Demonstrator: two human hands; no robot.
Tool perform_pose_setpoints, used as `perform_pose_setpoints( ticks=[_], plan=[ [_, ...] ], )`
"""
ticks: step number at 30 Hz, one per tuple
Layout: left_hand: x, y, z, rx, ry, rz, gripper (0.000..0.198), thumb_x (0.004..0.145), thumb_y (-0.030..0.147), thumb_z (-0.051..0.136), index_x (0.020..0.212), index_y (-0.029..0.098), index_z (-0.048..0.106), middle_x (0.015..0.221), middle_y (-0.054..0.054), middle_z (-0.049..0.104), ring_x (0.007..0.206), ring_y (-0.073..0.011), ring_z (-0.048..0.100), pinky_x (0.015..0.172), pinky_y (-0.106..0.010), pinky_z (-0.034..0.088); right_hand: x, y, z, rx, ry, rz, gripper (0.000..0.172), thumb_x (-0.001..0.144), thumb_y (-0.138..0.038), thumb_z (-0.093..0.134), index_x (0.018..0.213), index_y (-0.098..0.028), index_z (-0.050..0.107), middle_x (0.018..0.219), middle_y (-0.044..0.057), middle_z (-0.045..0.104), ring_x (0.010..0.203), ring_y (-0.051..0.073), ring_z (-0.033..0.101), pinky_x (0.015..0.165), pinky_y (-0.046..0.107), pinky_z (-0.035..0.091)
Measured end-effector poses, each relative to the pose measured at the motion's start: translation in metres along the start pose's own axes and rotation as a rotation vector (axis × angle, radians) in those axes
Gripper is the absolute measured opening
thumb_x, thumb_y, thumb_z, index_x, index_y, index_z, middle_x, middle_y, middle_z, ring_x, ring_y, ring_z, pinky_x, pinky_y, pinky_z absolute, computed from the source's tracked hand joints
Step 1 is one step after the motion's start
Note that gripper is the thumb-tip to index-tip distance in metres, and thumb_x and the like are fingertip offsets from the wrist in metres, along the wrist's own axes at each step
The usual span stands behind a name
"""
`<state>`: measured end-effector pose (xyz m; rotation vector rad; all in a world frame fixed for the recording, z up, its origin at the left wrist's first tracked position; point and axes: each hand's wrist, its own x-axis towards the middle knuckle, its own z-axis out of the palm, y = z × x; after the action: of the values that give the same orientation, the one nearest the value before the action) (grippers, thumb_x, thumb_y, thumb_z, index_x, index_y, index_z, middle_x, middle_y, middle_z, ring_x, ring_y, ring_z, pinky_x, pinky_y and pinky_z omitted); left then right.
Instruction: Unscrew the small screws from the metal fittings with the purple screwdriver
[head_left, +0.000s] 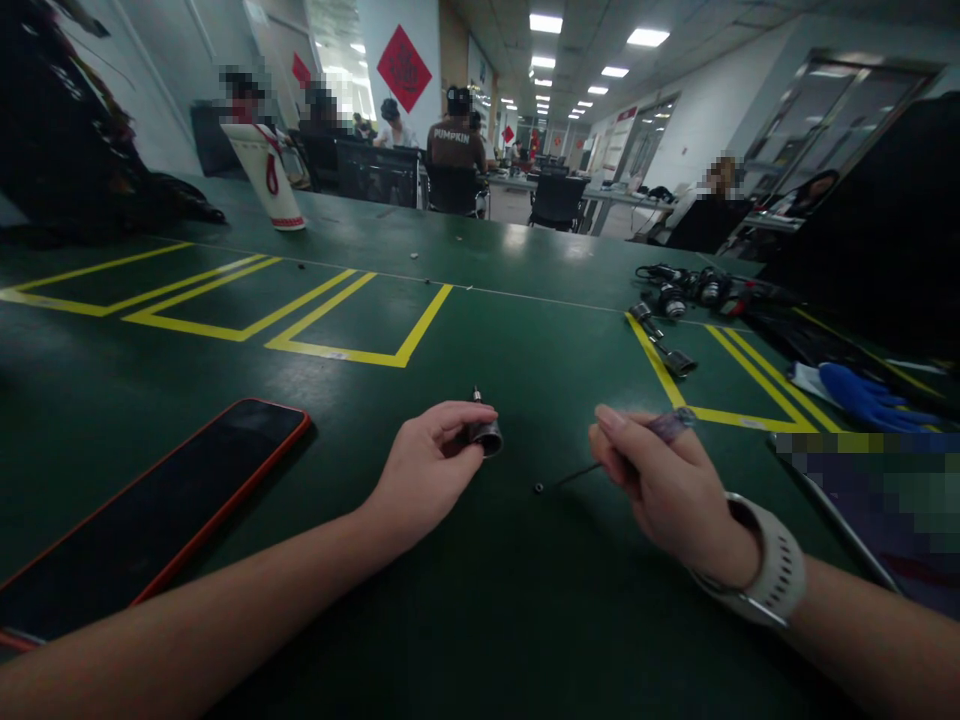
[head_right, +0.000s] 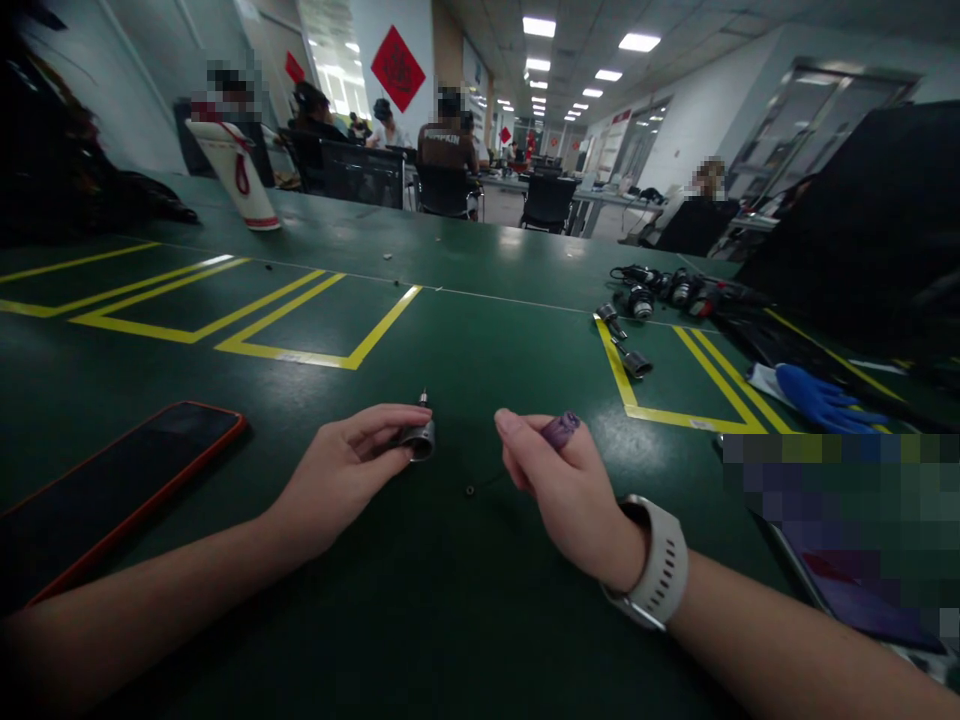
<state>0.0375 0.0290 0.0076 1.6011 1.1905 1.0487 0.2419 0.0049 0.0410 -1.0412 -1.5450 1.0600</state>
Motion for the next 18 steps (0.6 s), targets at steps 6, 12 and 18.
perform_pose_setpoints(
  ticks=[6, 12, 18],
  plan=[
    [0.0, 0.005, 0.001, -0.001, 0.013, -0.004, 0.03, 0.073, 0.01, 0.058, 0.101, 0.018, 0.066, 0.111, -0.006, 0.066, 0.104, -0.0189, 0.062, 0.097, -0.037, 0.047, 0.004, 0.013, 0.002, 0.047, -0.033, 0.094, 0.047, 0.089, -0.046, 0.047, 0.051, -0.018, 0.045, 0.046, -0.006, 0.036, 0.043, 0.007, 0.032, 0.041, 0.023, 0.024],
    [-0.001, 0.004, 0.001, -0.008, -0.002, -0.016, 0.032, 0.073, 0.01, 0.059, 0.103, 0.018, 0.066, 0.113, -0.005, 0.065, 0.104, -0.0181, 0.062, 0.096, -0.036, 0.047, 0.003, 0.013, 0.003, -0.014, -0.078, 0.124, 0.048, 0.089, -0.048, 0.045, 0.052, -0.018, 0.045, 0.046, -0.006, 0.037, 0.042, 0.007, 0.033, 0.04, 0.022, 0.024],
    [-0.001, 0.01, 0.001, -0.194, 0.036, -0.121, 0.032, 0.072, 0.008, 0.061, 0.101, 0.02, 0.067, 0.106, -0.003, 0.069, 0.1, -0.0171, 0.063, 0.092, -0.033, 0.05, 0.008, 0.009, 0.003, 0.026, -0.051, 0.249, 0.048, 0.085, -0.048, 0.05, 0.048, -0.018, 0.043, 0.043, -0.006, 0.034, 0.04, 0.006, 0.031, 0.039, 0.023, 0.022]
  ],
)
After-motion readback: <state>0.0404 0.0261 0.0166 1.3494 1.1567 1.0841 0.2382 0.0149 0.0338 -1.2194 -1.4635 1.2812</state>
